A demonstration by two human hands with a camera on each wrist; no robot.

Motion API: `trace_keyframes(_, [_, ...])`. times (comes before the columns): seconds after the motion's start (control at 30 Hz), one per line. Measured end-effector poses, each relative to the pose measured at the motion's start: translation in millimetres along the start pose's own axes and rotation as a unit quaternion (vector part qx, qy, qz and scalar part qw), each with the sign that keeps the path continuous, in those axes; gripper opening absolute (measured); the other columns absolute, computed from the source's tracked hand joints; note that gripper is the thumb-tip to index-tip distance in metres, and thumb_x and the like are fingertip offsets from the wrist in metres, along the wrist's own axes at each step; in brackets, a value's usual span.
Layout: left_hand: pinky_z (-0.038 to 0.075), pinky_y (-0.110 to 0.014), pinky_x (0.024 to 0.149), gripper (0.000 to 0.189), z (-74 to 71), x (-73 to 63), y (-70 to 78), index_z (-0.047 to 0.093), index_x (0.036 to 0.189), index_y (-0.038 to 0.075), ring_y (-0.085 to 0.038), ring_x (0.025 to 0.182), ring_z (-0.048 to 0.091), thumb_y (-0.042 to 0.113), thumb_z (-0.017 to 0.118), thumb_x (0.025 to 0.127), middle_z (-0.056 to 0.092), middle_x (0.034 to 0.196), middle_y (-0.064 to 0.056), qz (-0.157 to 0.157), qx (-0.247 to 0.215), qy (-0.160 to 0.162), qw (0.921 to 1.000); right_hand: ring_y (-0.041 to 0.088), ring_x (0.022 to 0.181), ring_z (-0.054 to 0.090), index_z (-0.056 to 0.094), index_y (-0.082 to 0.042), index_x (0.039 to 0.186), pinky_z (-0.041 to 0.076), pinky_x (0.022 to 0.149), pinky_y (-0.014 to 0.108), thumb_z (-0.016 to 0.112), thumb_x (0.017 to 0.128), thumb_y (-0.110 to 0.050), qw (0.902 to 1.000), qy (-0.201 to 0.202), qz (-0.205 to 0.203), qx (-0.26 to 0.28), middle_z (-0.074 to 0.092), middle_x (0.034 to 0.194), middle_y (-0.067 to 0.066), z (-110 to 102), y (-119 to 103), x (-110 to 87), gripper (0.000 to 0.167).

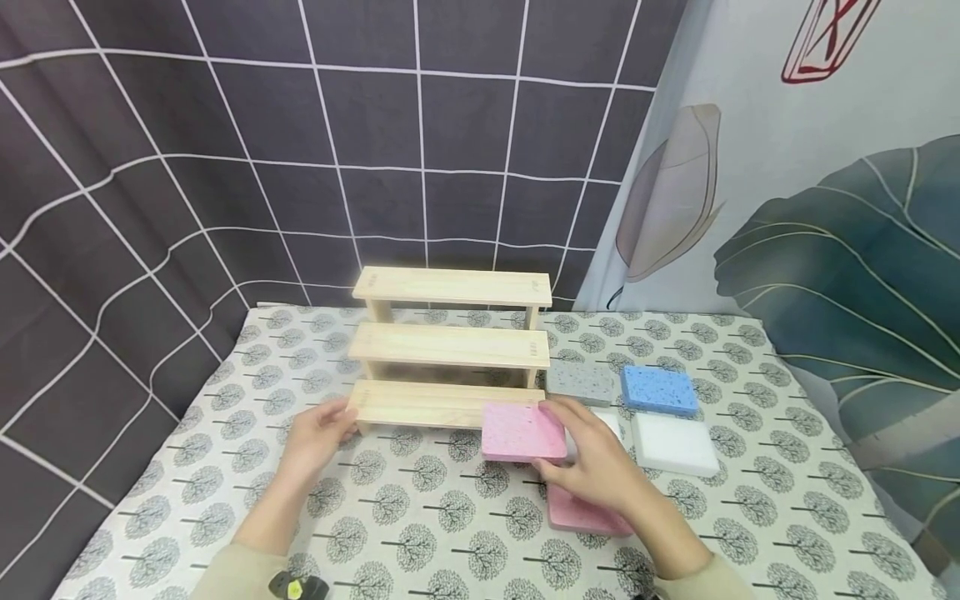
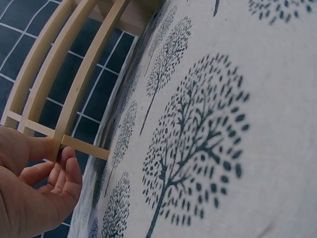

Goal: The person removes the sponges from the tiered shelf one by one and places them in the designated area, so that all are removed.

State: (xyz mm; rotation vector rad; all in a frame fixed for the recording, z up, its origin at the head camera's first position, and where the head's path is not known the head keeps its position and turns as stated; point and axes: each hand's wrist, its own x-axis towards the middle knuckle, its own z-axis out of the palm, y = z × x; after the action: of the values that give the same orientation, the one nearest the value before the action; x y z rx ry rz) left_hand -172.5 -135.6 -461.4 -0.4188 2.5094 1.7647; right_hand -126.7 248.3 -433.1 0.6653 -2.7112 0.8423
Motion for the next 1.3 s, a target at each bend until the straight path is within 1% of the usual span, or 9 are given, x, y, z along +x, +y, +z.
trace_keyframes(0.27, [0.058, -0.035, 0.088, 0.041, -0.1, 0.2, -0.9, 0.058, 0.137, -0.003, -0.022, 0.094, 0.069, 0.015, 0.063, 0.1, 0.07, 0.111, -0.016, 0.001, -0.002, 0.002, 1.0, 0.044, 0.119, 0.059, 0.057, 0.006, 0.134, 0.047, 0.097, 0.066, 0.091, 0.068, -0.018, 0.9997, 0.019, -0.007, -0.016, 0.059, 0.135, 0.021, -6.1, 12.2, -14.6, 0.078])
trace_keyframes(0.5, [0.06, -0.033, 0.083, 0.04, -1.2, -2.1, -0.8, 0.059, 0.135, -0.004, -0.023, 0.092, 0.07, 0.013, 0.063, 0.1, 0.069, 0.109, -0.018, 0.008, -0.01, 0.004, 0.9999, 0.045, 0.115, 0.06, 0.058, 0.005, 0.134, 0.048, 0.097, 0.065, 0.093, 0.063, -0.01, 0.9994, 0.025, 0.01, -0.02, 0.059, 0.134, 0.02, -13.8, 18.0, -27.8, 0.081])
trace_keyframes(0.6, [0.06, -0.031, 0.083, 0.041, -1.7, -2.4, -0.5, 0.058, 0.136, -0.004, -0.022, 0.091, 0.069, 0.013, 0.064, 0.099, 0.069, 0.109, -0.018, 0.007, -0.013, 0.005, 0.9999, 0.041, 0.115, 0.062, 0.058, 0.006, 0.133, 0.049, 0.098, 0.06, 0.094, 0.061, -0.011, 0.9989, 0.025, 0.014, -0.037, 0.06, 0.133, 0.018, -18.0, 22.0, -32.5, 0.083])
trace_keyframes(0.8, [0.059, -0.031, 0.083, 0.041, -2.6, -2.0, 0.2, 0.057, 0.137, -0.004, -0.022, 0.092, 0.068, 0.012, 0.063, 0.1, 0.069, 0.111, -0.018, 0.006, -0.019, -0.002, 0.9998, 0.04, 0.114, 0.061, 0.056, 0.008, 0.134, 0.051, 0.095, 0.06, 0.095, 0.057, -0.012, 0.9976, 0.026, 0.027, -0.059, 0.06, 0.13, 0.017, -28.4, 31.2, -42.6, 0.089])
trace_keyframes(0.9, [0.059, -0.029, 0.082, 0.041, -2.6, -1.7, 0.3, 0.057, 0.137, -0.004, -0.022, 0.092, 0.068, 0.012, 0.062, 0.1, 0.068, 0.112, -0.019, 0.005, -0.023, -0.003, 0.9997, 0.022, 0.096, 0.065, 0.057, 0.008, 0.134, 0.058, 0.088, 0.044, 0.095, 0.055, -0.012, 0.9967, 0.033, 0.028, -0.068, 0.06, 0.128, 0.013, -32.4, 36.8, -48.1, 0.09])
trace_keyframes(1.0, [0.059, -0.029, 0.082, 0.04, -2.1, -1.2, -0.2, 0.057, 0.136, -0.005, -0.022, 0.092, 0.068, 0.011, 0.062, 0.1, 0.068, 0.112, -0.019, 0.006, -0.024, -0.003, 0.9997, 0.006, 0.077, 0.058, 0.058, 0.008, 0.132, 0.055, 0.08, 0.024, 0.095, 0.053, -0.011, 0.9963, 0.045, 0.021, -0.07, 0.061, 0.125, 0.009, -35.6, 42.9, -54.0, 0.089])
trace_keyframes(1.03, [0.059, -0.029, 0.082, 0.04, -2.0, -1.3, -0.2, 0.057, 0.136, -0.005, -0.022, 0.091, 0.068, 0.011, 0.062, 0.1, 0.068, 0.112, -0.018, 0.007, -0.023, -0.002, 0.9997, 0.003, 0.076, 0.056, 0.059, 0.007, 0.132, 0.052, 0.079, 0.019, 0.095, 0.053, -0.01, 0.9959, 0.047, 0.021, -0.074, 0.06, 0.124, 0.007, -36.5, 44.7, -56.0, 0.089])
trace_keyframes(1.23, [0.059, -0.031, 0.084, 0.041, -1.2, -2.0, -0.3, 0.057, 0.137, -0.004, -0.022, 0.092, 0.068, 0.012, 0.062, 0.1, 0.069, 0.111, -0.017, 0.006, -0.02, -0.004, 0.9998, 0.011, 0.095, 0.057, 0.061, 0.003, 0.129, 0.047, 0.084, 0.013, 0.095, 0.051, -0.013, 0.9937, 0.056, 0.022, -0.094, 0.06, 0.12, 0.002, -42.9, 53.9, -68.4, 0.086])
trace_keyframes(1.3, [0.059, -0.032, 0.085, 0.041, -1.2, -2.0, -0.3, 0.057, 0.137, -0.004, -0.023, 0.093, 0.068, 0.013, 0.062, 0.1, 0.069, 0.112, -0.018, 0.005, -0.019, -0.004, 0.9998, 0.009, 0.095, 0.057, 0.062, 0.002, 0.127, 0.044, 0.085, 0.009, 0.096, 0.05, -0.012, 0.9938, 0.061, 0.023, -0.09, 0.061, 0.118, 0.0, -45.3, 57.1, -72.9, 0.085])
